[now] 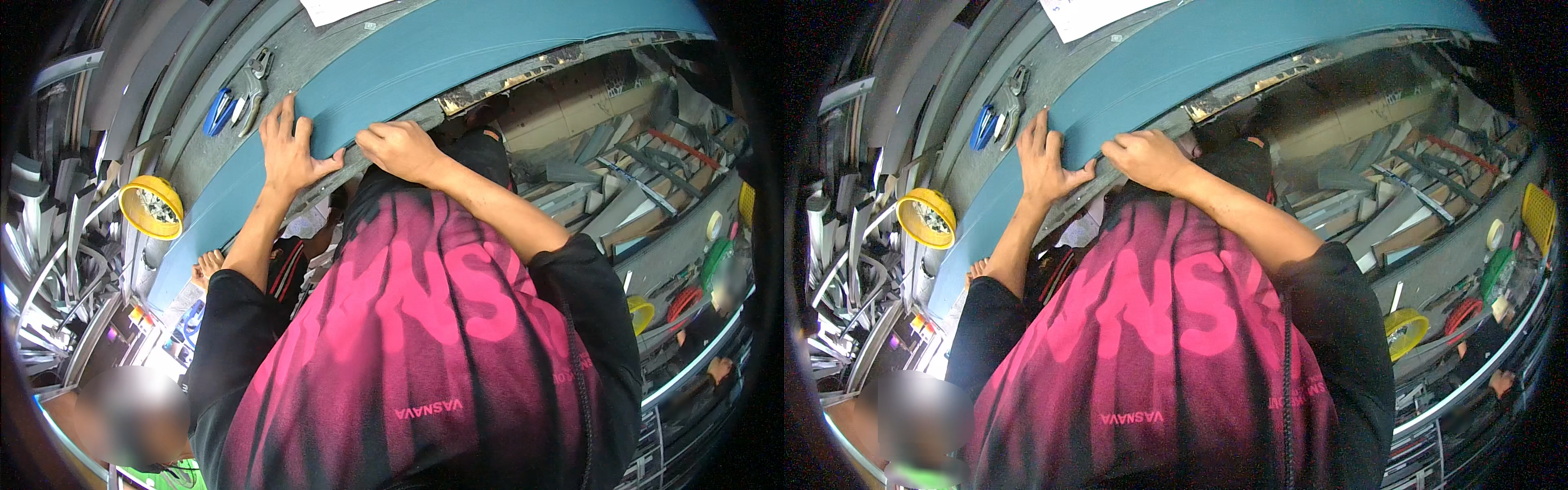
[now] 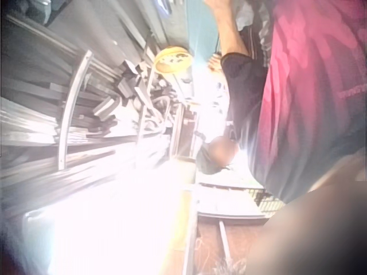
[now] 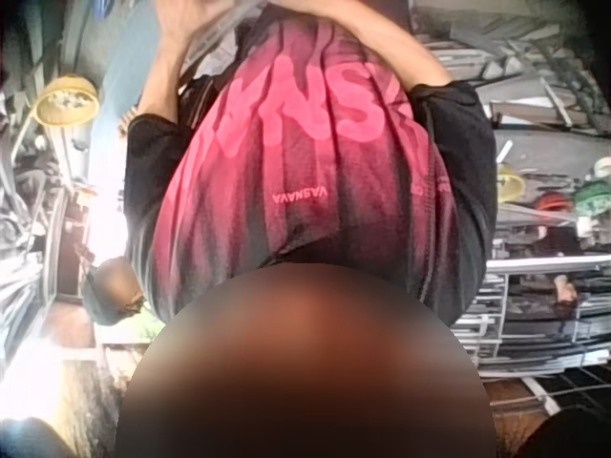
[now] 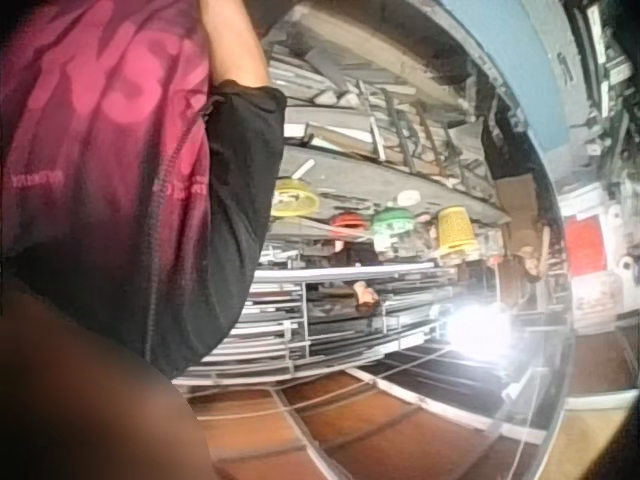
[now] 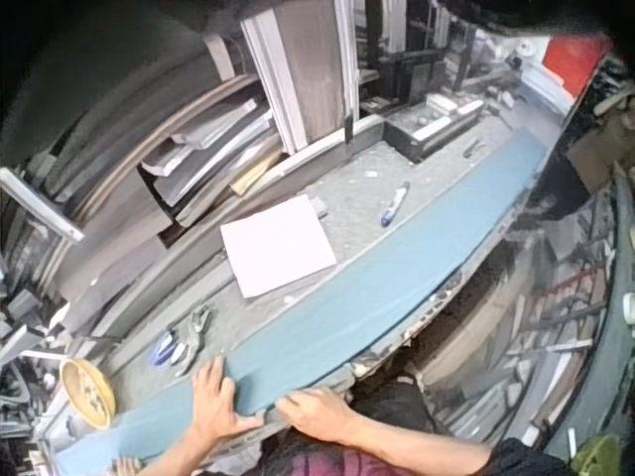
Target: The person assembles a window frame by inserting small plastic clips into the edge of a glass pane and then fitting a long blue rubber seal along the perimeter. They repeatedly pick up clips, place them into the frame edge, and press the seal into place, working along the length of the glass.
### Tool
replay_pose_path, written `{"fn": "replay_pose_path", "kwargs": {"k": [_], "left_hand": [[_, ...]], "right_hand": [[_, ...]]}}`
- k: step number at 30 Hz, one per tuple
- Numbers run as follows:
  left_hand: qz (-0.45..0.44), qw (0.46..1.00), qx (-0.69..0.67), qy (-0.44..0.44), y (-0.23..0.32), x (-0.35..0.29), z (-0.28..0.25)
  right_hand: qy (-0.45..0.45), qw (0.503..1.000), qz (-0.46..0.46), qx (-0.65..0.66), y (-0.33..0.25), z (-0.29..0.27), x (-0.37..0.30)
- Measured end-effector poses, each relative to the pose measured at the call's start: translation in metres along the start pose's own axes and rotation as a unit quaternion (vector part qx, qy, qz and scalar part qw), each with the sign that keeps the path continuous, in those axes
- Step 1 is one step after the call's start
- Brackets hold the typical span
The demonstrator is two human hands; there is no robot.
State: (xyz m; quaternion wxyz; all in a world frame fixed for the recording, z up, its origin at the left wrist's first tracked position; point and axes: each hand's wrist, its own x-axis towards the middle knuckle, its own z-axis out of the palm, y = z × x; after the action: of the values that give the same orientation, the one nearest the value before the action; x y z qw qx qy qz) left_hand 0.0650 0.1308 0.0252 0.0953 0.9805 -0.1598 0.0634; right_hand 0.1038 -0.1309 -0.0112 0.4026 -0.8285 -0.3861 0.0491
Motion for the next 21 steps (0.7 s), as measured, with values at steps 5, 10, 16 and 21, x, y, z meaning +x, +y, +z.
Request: {"fn": "replay_pose_path", "kwargs": {"k": [5, 10, 16, 21], "left_hand": [[-0.023, 0.999, -0.038, -0.003, 0.002, 0.003, -0.004], [-0.048, 0.997, -0.059, 0.001, 0.003, 0.003, -0.006], [-0.095, 0.991, -0.073, -0.064, 0.017, 0.017, -0.025], [-0.153, 0.979, -0.008, -0.132, 0.064, 0.061, -0.053]], "right_hand": [[-0.077, 0.995, 0.056, 0.020, -0.004, -0.049, -0.001], [-0.084, 0.992, 0.089, -0.010, 0.033, -0.129, -0.034], [-0.049, 0.975, 0.204, -0.073, 0.108, -0.250, -0.091], [0.015, 0.965, 0.233, -0.117, 0.169, -0.331, -0.125]]}}
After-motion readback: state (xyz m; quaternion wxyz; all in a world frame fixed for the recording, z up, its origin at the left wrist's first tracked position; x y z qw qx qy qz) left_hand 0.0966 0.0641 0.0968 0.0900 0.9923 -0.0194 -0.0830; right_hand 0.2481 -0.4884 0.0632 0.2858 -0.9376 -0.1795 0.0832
